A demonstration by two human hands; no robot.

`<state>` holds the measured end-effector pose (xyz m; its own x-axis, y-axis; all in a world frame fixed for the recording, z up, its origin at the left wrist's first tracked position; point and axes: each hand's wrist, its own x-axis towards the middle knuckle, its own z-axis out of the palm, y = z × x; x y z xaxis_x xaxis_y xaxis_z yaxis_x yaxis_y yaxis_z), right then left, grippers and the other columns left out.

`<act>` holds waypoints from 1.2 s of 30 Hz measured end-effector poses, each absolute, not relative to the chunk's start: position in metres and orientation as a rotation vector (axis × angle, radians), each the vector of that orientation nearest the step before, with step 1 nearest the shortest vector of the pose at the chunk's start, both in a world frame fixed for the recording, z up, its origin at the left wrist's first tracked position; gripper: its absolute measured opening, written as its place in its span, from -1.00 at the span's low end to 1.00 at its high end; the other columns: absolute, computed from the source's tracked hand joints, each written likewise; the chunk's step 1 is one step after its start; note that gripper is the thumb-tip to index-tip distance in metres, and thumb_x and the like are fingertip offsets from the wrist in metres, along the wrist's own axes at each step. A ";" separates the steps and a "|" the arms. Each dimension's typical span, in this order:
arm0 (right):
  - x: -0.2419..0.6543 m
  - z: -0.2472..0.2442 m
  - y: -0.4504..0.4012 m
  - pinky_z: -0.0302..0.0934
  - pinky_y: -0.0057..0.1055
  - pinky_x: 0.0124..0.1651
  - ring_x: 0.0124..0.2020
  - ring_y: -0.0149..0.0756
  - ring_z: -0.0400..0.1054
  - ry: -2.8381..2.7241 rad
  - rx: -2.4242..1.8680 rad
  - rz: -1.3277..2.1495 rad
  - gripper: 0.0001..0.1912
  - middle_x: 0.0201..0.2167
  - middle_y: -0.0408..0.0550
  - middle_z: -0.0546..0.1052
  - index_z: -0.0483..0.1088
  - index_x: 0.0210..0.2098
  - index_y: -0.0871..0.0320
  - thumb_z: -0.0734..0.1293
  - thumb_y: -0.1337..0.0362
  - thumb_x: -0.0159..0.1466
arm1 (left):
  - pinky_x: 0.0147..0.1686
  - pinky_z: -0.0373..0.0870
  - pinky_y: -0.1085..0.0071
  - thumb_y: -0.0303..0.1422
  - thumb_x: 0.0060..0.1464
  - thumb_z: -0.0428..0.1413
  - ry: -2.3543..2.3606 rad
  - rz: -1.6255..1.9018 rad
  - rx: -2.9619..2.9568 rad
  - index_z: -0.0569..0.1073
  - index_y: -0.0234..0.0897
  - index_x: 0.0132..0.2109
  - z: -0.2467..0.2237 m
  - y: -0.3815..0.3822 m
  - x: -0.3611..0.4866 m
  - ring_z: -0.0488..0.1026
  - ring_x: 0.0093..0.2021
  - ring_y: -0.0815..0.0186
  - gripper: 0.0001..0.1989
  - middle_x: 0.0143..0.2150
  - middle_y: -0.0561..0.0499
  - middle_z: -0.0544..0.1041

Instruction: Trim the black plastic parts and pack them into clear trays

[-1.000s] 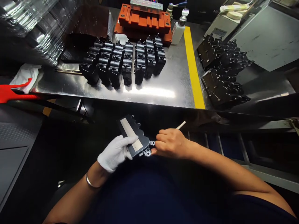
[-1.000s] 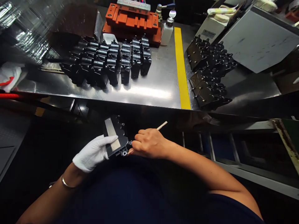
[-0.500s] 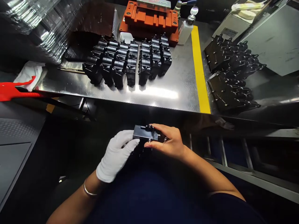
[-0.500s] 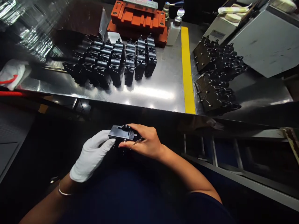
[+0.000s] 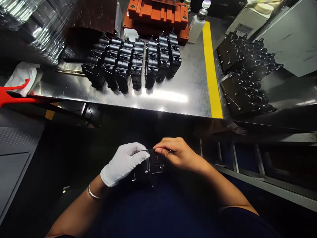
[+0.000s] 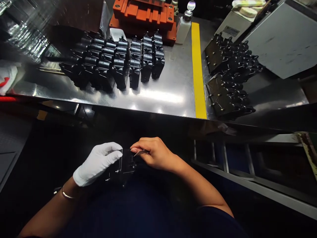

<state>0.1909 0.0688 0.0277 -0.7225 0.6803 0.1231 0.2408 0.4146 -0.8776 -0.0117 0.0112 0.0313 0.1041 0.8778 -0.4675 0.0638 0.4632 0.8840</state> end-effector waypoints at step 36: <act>0.195 0.036 0.048 0.01 -0.54 -0.55 -0.63 -0.54 0.11 -2.088 -0.739 1.219 -0.67 -0.65 -0.20 0.27 0.28 -0.56 0.21 0.19 0.35 0.35 | -0.60 0.22 0.55 -0.22 -0.29 0.33 1.453 0.963 0.682 0.49 -0.32 -0.57 0.028 0.005 -0.003 0.25 -0.60 0.46 -0.74 -0.63 0.10 0.39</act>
<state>0.1945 0.0479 0.0357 -0.6626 0.7163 0.2188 0.1614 0.4218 -0.8922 -0.0032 0.0047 0.0283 -0.1245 0.8581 -0.4981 -0.1246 0.4845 0.8659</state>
